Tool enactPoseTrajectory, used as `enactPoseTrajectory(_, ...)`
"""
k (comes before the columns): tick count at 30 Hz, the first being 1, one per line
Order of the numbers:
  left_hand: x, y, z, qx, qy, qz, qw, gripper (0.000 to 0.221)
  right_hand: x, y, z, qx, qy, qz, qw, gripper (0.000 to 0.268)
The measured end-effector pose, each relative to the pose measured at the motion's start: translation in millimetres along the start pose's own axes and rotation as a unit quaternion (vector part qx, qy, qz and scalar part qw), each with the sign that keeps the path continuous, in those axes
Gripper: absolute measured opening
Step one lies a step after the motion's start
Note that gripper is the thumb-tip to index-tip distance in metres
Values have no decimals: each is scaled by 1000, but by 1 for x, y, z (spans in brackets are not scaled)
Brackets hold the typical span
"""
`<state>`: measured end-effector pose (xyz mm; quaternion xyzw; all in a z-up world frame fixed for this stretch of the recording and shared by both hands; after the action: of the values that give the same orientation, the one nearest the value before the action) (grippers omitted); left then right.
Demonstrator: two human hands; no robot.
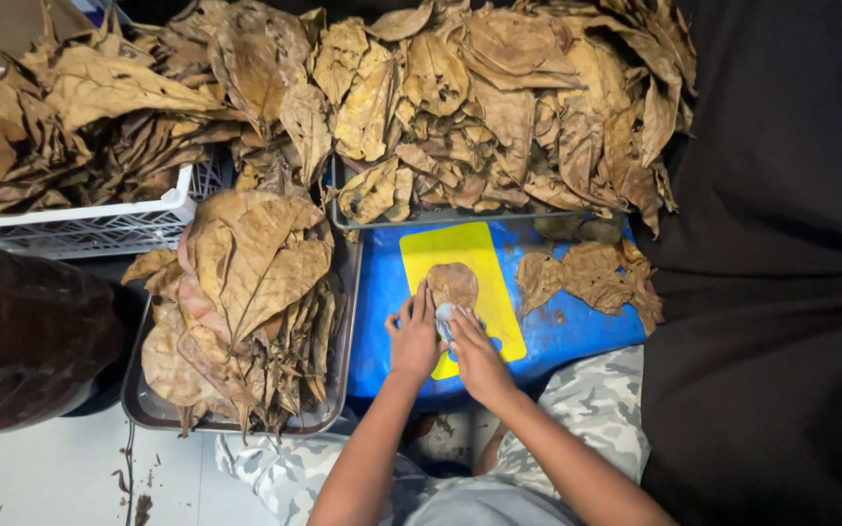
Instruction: Smoothing out dried leaves on a flat board to prepare them for processing, using hands and a small smoothing pad.
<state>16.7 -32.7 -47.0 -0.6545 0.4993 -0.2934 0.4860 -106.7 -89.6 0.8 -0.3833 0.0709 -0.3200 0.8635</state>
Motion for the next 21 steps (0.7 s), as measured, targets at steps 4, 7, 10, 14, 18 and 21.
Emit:
enactPoseTrajectory(4, 5, 4, 4, 10, -1, -8, 1000, 98, 18, 8, -20, -11, -23, 33, 999, 39)
enactPoseTrajectory(7, 3, 0, 1, -32, -11, 3, 999, 115, 33, 6, -24, -1, -30, 71, 997, 36)
enactPoseTrajectory(10, 5, -1, 3, -41, -34, 8, 999, 116, 53, 7, -19, -38, -62, 94, 993, 38)
enactPoseTrajectory(14, 5, -9, 2, -74, -39, 10, 996, 113, 75, -8, 19, -89, -77, 118, 986, 65)
enactPoseTrajectory(18, -1, -24, -5, -81, -30, 4, 996, 117, 104, 33, -28, -167, -39, 68, 983, 50)
enactPoseTrajectory(21, -5, -39, -14, -87, -20, 2, 996, 113, 123, 31, -31, -144, -64, 4, 987, 43)
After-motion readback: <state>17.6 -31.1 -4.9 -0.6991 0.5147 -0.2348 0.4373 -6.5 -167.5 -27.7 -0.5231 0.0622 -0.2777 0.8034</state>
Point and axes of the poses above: each hand's wrist, its own x-axis towards the middle knuckle, its own y-axis out of the palm, z = x × y, the point moved 3 cm from there along x, towards the middle knuckle, and after that the axes turned 13 degrees about y, right-handed, at the moved point
